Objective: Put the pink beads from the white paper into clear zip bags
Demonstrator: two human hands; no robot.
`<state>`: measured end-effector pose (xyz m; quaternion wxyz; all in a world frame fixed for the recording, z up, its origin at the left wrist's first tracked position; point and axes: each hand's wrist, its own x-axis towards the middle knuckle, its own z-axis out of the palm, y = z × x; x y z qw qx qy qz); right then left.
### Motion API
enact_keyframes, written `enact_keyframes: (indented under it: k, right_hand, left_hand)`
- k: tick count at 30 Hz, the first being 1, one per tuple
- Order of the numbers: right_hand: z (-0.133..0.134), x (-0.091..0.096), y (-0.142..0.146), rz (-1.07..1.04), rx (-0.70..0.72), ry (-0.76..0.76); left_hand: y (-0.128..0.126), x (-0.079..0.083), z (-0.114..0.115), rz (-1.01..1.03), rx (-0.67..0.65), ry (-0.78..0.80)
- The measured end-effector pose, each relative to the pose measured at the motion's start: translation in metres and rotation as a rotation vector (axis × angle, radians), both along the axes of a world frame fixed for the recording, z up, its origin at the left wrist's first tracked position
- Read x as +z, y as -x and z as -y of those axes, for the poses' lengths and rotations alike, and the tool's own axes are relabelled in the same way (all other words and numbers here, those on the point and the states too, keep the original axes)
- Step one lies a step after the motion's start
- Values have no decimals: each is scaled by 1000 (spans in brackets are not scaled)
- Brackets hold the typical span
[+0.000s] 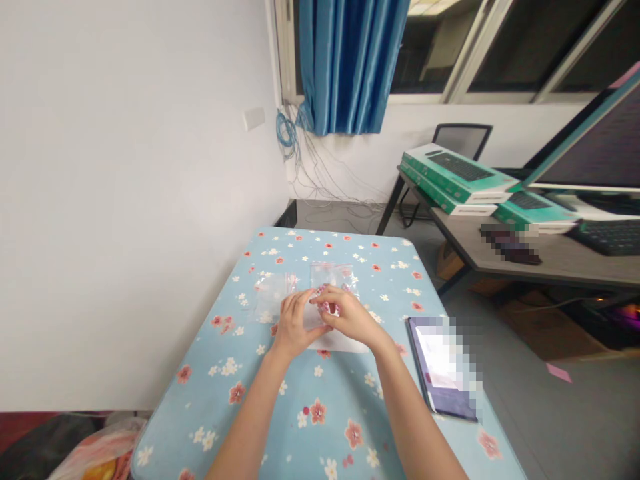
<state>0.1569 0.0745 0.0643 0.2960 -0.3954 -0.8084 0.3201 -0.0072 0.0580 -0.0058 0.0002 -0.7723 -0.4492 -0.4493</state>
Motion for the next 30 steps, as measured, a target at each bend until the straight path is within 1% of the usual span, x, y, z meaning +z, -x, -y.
enact_keyframes:
  k: [3, 7, 9, 11, 14, 17, 19, 21, 25, 27, 30]
  right_hand:
    - [1, 2, 1, 38, -20, -26]
    - [4, 6, 2, 140, -44, -129]
    - [4, 7, 3, 153, -50, -164]
    - [5, 9, 3, 115, -46, -161]
    - [4, 10, -1, -3, -43, -109]
    - [-1, 7, -12, -72, -120, -66]
    - [-6, 1, -22, -12, -214, -56]
    - [-11, -8, -32, 122, -276, -23]
    - [-16, -24, -47, 342, -270, 86]
    - [-17, -28, -50, 406, -245, 127]
    - [-17, -32, -50, 464, -234, 146]
  left_hand:
    - [0, 1, 0, 18, 0, 3]
    - [-1, 0, 0, 46, -3, -3]
    - [-1, 0, 0, 53, 0, -8]
    - [-1, 0, -1, 77, 13, -9]
    - [0, 2, 0, 150, 36, 23]
    - [1, 1, 0, 260, 61, 88]
    - [1, -1, 0, 343, 82, 119]
    - [0, -4, -1, 405, 88, 137]
    - [-2, -11, -3, 440, 61, 157]
    - [-3, -14, -5, 431, 61, 154]
    - [-4, -17, -6, 408, 68, 124]
